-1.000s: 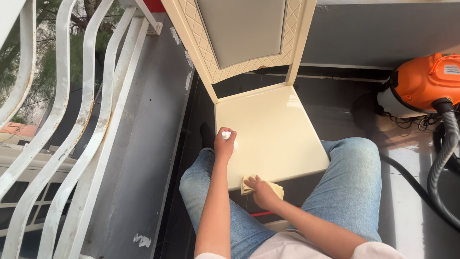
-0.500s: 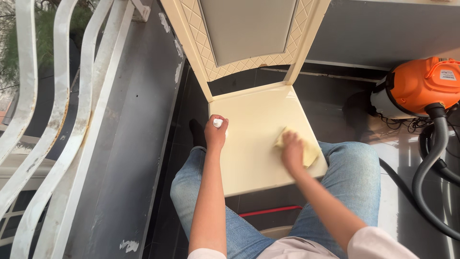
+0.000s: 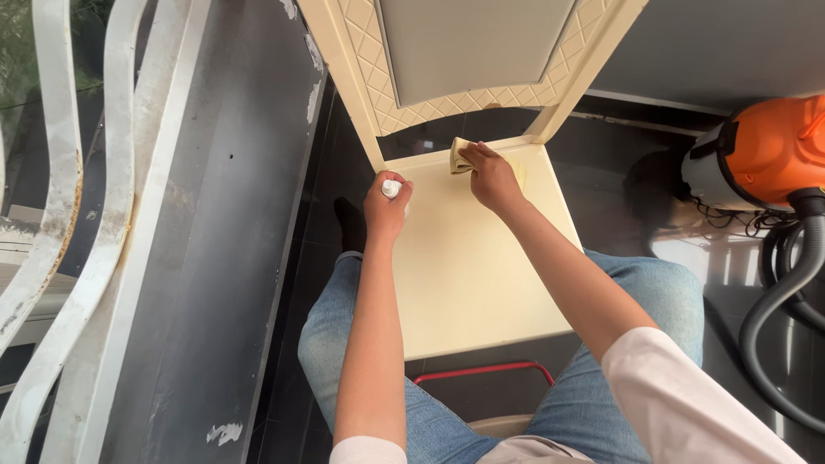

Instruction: The person wipes the backrest and seat of a beige plastic chair using a yellow cloth and a white spray bottle. They clean the chair's backrest first, then move to the seat, and finally wipe the backrest again.

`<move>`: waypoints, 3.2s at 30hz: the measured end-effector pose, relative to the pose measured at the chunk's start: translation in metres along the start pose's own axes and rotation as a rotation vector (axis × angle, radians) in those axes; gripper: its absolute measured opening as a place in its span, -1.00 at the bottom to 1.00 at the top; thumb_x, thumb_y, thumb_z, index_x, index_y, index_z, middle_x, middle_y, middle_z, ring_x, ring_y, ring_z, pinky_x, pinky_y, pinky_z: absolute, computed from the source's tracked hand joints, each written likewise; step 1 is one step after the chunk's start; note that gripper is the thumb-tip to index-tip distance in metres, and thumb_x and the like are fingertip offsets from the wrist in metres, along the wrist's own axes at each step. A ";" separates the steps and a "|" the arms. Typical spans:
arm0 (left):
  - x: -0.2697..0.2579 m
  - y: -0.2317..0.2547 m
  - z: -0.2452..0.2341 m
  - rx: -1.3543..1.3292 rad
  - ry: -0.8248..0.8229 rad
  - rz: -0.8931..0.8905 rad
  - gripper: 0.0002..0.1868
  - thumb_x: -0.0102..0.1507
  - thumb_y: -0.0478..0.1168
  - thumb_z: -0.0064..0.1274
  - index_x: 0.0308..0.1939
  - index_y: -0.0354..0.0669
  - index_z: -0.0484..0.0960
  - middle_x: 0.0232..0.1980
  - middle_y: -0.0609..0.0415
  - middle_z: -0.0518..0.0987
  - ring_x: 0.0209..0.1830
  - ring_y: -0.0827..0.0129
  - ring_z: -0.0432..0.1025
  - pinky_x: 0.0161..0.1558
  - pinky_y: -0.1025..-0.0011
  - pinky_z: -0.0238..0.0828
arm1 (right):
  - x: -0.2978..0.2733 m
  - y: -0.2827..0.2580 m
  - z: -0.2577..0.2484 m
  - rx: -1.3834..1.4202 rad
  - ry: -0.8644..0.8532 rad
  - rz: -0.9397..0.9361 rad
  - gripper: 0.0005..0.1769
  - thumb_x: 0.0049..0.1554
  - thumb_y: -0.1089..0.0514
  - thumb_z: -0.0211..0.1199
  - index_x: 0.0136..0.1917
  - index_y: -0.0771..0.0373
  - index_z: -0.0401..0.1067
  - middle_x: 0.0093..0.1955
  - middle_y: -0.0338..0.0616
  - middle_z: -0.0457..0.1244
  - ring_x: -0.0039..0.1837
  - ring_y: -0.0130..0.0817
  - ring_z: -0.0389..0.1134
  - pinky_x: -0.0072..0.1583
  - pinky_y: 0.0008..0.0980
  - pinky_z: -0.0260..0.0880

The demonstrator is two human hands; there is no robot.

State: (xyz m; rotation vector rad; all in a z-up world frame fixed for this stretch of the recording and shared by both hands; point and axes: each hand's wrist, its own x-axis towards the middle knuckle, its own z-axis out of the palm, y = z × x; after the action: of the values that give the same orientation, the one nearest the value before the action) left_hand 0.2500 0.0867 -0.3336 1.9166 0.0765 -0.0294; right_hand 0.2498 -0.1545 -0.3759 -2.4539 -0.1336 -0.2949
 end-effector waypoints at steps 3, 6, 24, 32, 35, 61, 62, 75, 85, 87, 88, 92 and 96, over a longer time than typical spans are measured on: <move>0.001 0.000 -0.001 -0.017 0.001 -0.016 -0.78 0.19 -0.11 0.23 -0.25 -0.12 0.58 -0.30 0.12 0.66 -0.31 0.39 0.55 -0.18 0.40 0.46 | -0.004 0.014 0.041 -0.148 -0.055 -0.017 -0.33 0.00 0.54 -0.03 0.36 0.33 0.42 0.50 0.14 0.17 0.57 0.15 0.07 0.51 -0.03 0.07; 0.006 0.002 -0.001 -0.015 0.000 -0.014 -0.78 0.20 -0.09 0.23 -0.24 -0.12 0.58 -0.31 0.12 0.66 -0.30 0.39 0.55 -0.18 0.40 0.46 | -0.090 -0.031 0.076 -0.212 -0.056 -0.040 -0.29 -0.05 0.52 0.01 0.40 0.38 0.35 0.51 0.18 0.13 0.59 0.19 0.03 0.57 0.07 -0.07; -0.100 -0.011 -0.054 -0.132 0.011 -0.126 -0.80 0.26 -0.14 0.18 -0.19 -0.18 0.56 -0.32 0.15 0.58 -0.30 0.49 0.45 -0.20 0.44 0.41 | 0.033 -0.072 0.100 -0.057 -0.249 -0.112 -0.23 -0.02 0.51 -0.03 0.40 0.04 0.41 0.55 -0.09 0.16 0.58 0.02 0.05 0.38 -0.19 0.23; -0.156 -0.026 -0.058 -0.319 0.076 -0.149 -0.85 0.28 -0.20 0.16 -0.14 -0.15 0.57 -0.20 0.15 0.60 -0.19 0.51 0.46 -0.12 0.46 0.41 | -0.143 -0.095 0.106 -0.180 -0.344 -0.240 -0.25 0.02 0.44 0.06 0.48 0.12 0.29 0.60 -0.12 0.07 0.66 -0.10 -0.08 0.59 -0.06 -0.12; -0.173 -0.029 -0.051 -0.183 0.096 -0.068 -0.84 0.26 -0.21 0.18 -0.16 -0.16 0.57 -0.21 0.14 0.62 -0.19 0.48 0.50 -0.12 0.46 0.44 | -0.202 -0.096 0.060 -0.047 -0.357 -0.179 -0.22 -0.07 0.53 0.03 0.40 0.14 0.40 0.55 -0.12 0.13 0.63 -0.12 -0.02 0.57 -0.05 -0.07; -0.133 -0.014 0.013 -0.063 0.086 0.010 -0.83 0.24 -0.17 0.19 -0.23 -0.14 0.55 -0.33 0.14 0.61 -0.33 0.45 0.50 -0.23 0.43 0.43 | -0.219 -0.069 -0.080 0.117 -0.635 0.068 -0.31 -0.03 0.45 0.05 0.32 0.06 0.52 0.09 0.21 0.41 0.13 0.01 0.48 0.20 -0.15 0.46; -0.130 -0.014 0.012 -0.044 0.089 0.026 -0.83 0.24 -0.17 0.19 -0.23 -0.14 0.55 -0.32 0.14 0.61 -0.32 0.45 0.50 -0.21 0.43 0.43 | -0.192 -0.082 -0.113 0.187 -0.596 0.045 -0.36 -0.05 0.43 0.12 0.30 0.12 0.50 0.01 0.20 0.42 0.02 -0.04 0.51 0.10 -0.16 0.50; -0.080 -0.014 0.009 -0.085 0.100 0.001 -0.82 0.26 -0.15 0.19 -0.21 -0.15 0.55 -0.28 0.12 0.62 -0.29 0.38 0.51 -0.17 0.38 0.45 | -0.123 -0.145 -0.201 -0.093 0.858 -0.484 -0.53 0.29 0.39 0.34 0.43 0.25 0.35 0.58 0.12 0.08 0.66 0.15 0.04 0.62 0.20 0.14; -0.049 -0.008 0.013 -0.045 0.054 -0.001 -0.81 0.24 -0.14 0.19 -0.21 -0.15 0.57 -0.30 0.09 0.64 -0.30 0.38 0.53 -0.18 0.38 0.45 | -0.178 -0.040 -0.017 -0.163 -0.285 -0.103 -0.42 0.10 0.39 0.05 0.40 0.21 0.37 0.36 -0.03 0.30 0.51 -0.14 0.19 0.60 0.02 -0.06; -0.035 0.000 0.017 -0.030 0.057 0.006 -0.81 0.24 -0.14 0.19 -0.22 -0.14 0.57 -0.30 0.09 0.64 -0.30 0.37 0.54 -0.18 0.38 0.45 | -0.125 -0.029 -0.019 -0.296 -0.219 -0.220 -0.30 -0.02 0.42 0.06 0.41 0.20 0.34 0.44 0.02 0.22 0.54 0.00 0.09 0.52 0.03 -0.11; -0.034 0.000 0.016 -0.021 0.059 -0.002 -0.81 0.23 -0.14 0.19 -0.22 -0.13 0.56 -0.29 0.10 0.64 -0.30 0.38 0.54 -0.18 0.39 0.45 | -0.106 -0.027 -0.018 -0.349 -0.202 -0.289 -0.25 -0.08 0.43 0.07 0.41 0.17 0.34 0.45 0.05 0.21 0.52 0.07 0.08 0.47 0.03 -0.13; -0.031 0.002 0.015 -0.030 0.042 -0.015 -0.82 0.24 -0.13 0.18 -0.21 -0.13 0.56 -0.31 0.11 0.64 -0.32 0.38 0.54 -0.19 0.39 0.46 | -0.050 -0.023 -0.023 -0.479 -0.697 -0.078 -0.40 0.08 0.31 0.18 0.40 0.08 0.34 0.23 -0.06 0.26 0.37 -0.12 0.23 0.49 -0.03 0.07; -0.025 0.008 0.014 -0.047 0.021 -0.021 -0.81 0.24 -0.14 0.19 -0.22 -0.14 0.55 -0.33 0.11 0.63 -0.34 0.39 0.52 -0.22 0.38 0.45 | -0.021 -0.031 -0.057 -0.410 -0.770 0.024 -0.64 0.10 0.23 0.25 0.20 0.17 0.45 0.20 -0.09 0.27 0.30 -0.16 0.30 0.30 -0.17 0.37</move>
State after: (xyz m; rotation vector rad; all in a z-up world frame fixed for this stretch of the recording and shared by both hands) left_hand 0.2263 0.0698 -0.3296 1.8697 0.1109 -0.0219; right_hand 0.2144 -0.1663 -0.3190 -2.8399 -0.4007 0.7152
